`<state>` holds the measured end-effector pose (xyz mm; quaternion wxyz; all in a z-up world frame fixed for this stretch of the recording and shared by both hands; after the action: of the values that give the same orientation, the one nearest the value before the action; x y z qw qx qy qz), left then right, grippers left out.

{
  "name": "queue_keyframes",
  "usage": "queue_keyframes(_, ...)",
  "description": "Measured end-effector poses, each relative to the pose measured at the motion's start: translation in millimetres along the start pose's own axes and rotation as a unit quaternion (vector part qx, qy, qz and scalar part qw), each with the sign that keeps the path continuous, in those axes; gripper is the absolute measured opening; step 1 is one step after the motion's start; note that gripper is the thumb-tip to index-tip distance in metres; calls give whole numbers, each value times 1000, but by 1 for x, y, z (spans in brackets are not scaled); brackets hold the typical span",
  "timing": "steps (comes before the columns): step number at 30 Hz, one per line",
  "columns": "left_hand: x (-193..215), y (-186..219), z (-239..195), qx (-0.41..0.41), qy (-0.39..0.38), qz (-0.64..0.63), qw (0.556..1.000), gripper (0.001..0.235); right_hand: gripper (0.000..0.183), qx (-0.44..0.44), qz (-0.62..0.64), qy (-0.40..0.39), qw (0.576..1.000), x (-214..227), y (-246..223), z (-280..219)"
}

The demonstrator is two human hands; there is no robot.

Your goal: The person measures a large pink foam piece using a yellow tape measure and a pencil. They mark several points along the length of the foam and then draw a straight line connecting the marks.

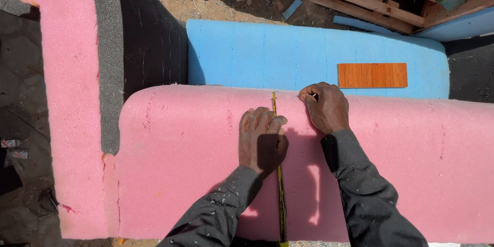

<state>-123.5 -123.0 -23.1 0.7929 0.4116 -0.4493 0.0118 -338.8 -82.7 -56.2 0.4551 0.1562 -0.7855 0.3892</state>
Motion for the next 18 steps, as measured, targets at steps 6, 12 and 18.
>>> queue_keyframes(6, 4, 5, 2, 7, -5, 5, 1000, 22, 12, -3, 10, 60, 998, 18, -4, -56)
queue_keyframes(12, 9, 10, 5, -11, 17, 3, 1000, 26, 10, -2, 39, 108, 993, 34, -17, -72)
queue_keyframes(18, 6, 8, 2, -28, 39, 4, 999, 26, 8, 14, -9, 114, 993, 8, 4, -29)
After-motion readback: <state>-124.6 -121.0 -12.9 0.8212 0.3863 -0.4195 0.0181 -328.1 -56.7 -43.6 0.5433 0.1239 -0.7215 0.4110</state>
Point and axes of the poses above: each hand's wrist, its own z-axis towards the middle knuckle, its own x-axis out of the back of the hand, y = z × x, the point moved 9 cm from there along z, towards the middle knuckle, and after that the axes turned 10 degrees about -z, right-handed, at the moved point
